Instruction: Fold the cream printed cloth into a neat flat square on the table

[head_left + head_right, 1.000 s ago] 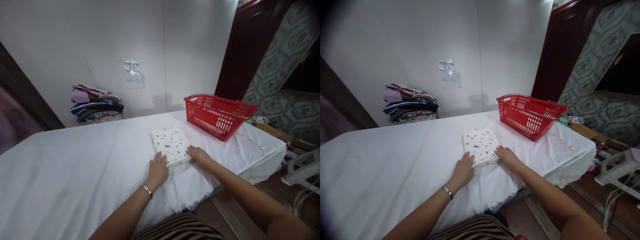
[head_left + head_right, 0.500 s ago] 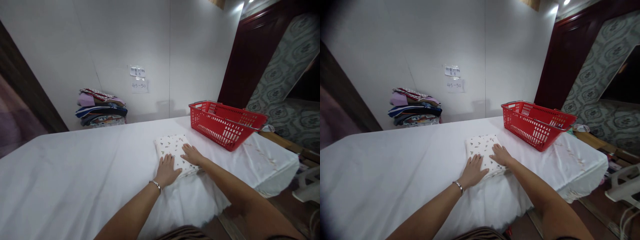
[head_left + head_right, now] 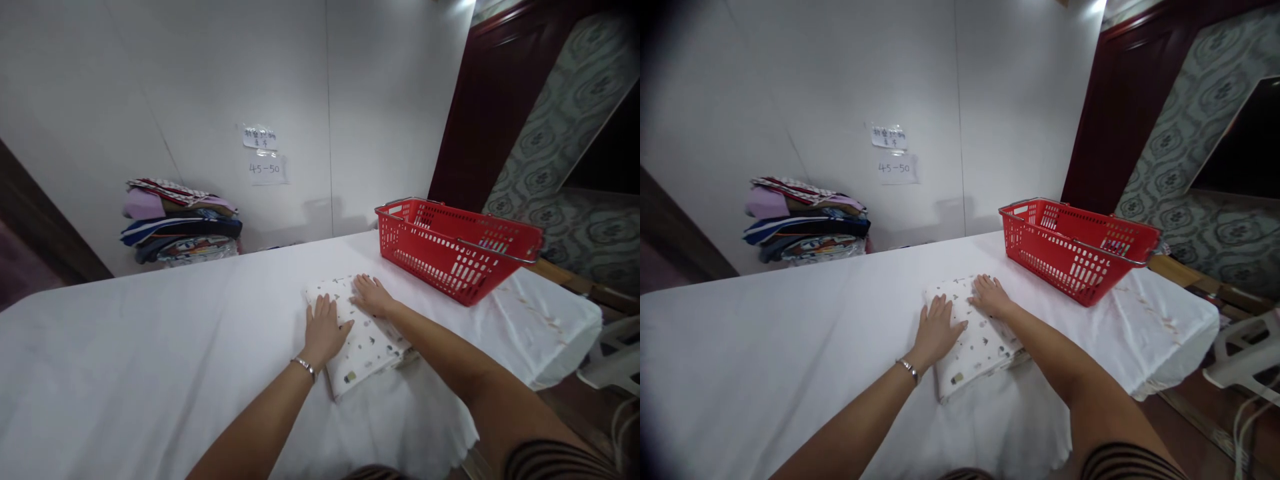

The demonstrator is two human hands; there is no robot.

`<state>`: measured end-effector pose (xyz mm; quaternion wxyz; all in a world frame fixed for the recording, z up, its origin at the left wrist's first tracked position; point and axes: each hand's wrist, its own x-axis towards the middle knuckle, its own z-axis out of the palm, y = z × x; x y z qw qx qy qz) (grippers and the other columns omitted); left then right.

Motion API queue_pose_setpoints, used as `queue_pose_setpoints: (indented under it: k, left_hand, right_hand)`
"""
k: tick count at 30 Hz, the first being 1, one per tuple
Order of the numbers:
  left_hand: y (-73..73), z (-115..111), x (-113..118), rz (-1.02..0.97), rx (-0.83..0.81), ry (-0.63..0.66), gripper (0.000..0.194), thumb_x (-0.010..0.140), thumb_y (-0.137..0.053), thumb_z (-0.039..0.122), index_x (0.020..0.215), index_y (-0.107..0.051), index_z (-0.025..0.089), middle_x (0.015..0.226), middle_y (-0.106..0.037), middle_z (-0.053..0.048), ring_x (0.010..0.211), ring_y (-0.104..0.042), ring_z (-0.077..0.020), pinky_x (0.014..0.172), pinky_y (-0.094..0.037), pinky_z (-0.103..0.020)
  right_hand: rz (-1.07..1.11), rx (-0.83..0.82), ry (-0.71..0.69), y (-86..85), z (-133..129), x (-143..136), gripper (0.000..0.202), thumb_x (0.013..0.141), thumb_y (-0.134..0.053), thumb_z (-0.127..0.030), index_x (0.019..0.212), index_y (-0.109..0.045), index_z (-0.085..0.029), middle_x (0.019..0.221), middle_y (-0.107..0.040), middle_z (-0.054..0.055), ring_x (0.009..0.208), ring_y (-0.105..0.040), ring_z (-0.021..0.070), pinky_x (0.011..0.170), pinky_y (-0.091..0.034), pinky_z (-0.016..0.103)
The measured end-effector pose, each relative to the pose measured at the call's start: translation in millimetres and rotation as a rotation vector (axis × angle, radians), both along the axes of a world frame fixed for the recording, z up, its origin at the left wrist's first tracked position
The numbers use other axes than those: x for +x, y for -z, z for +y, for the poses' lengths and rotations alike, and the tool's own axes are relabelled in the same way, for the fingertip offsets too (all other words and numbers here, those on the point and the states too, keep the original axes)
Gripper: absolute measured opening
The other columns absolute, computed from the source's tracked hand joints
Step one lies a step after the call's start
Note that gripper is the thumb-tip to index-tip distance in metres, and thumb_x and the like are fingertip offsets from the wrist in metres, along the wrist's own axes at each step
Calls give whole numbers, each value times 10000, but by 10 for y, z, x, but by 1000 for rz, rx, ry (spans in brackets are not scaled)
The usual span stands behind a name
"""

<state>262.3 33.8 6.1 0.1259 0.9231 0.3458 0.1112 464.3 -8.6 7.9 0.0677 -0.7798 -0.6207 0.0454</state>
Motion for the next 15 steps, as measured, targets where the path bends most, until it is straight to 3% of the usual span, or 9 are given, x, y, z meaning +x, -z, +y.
queue_pose_setpoints:
  k: [3,7,12,15]
  left_hand:
    - [159,139,10,32,-33,-16,657,869,-363,546,1387,-383,142,1524,-225,-138,1423,-117,-284,1120,-126,-530]
    - [309,167,-8,-14,-97,-19,663,868,-361,568,1395,-362,165,1537,-190,-124,1429,-79,-275,1117,-130,-531]
    - [197,330,-1,-294,-203,-155,614,854,-450,483,1358,-379,140,1528,-219,-149,1410,-183,-260,1112,-239,-432]
    - [73,587,40,-387,-385,-350,639,830,-496,468,1333,-385,90,1424,-399,-208,1315,-389,-275,1048,-345,-389]
  right_hand:
    - [32,-20,11,116,82,61,662,918,-351,-531,1424,-318,-106,1526,-195,174,1417,-111,297,1105,-168,503]
    - [131,21,-6,186,105,147,625,898,-391,-544,1386,-392,-153,1523,-228,147,1416,-120,299,1100,-190,519]
    - [416,194,200,101,206,380,556,932,-340,-456,1406,-374,-168,1497,-301,129,1387,-252,246,1107,-254,443]
    - [640,157,398,48,247,530,582,901,-454,-412,1417,-350,-163,1403,-452,142,1259,-460,243,1018,-392,392]
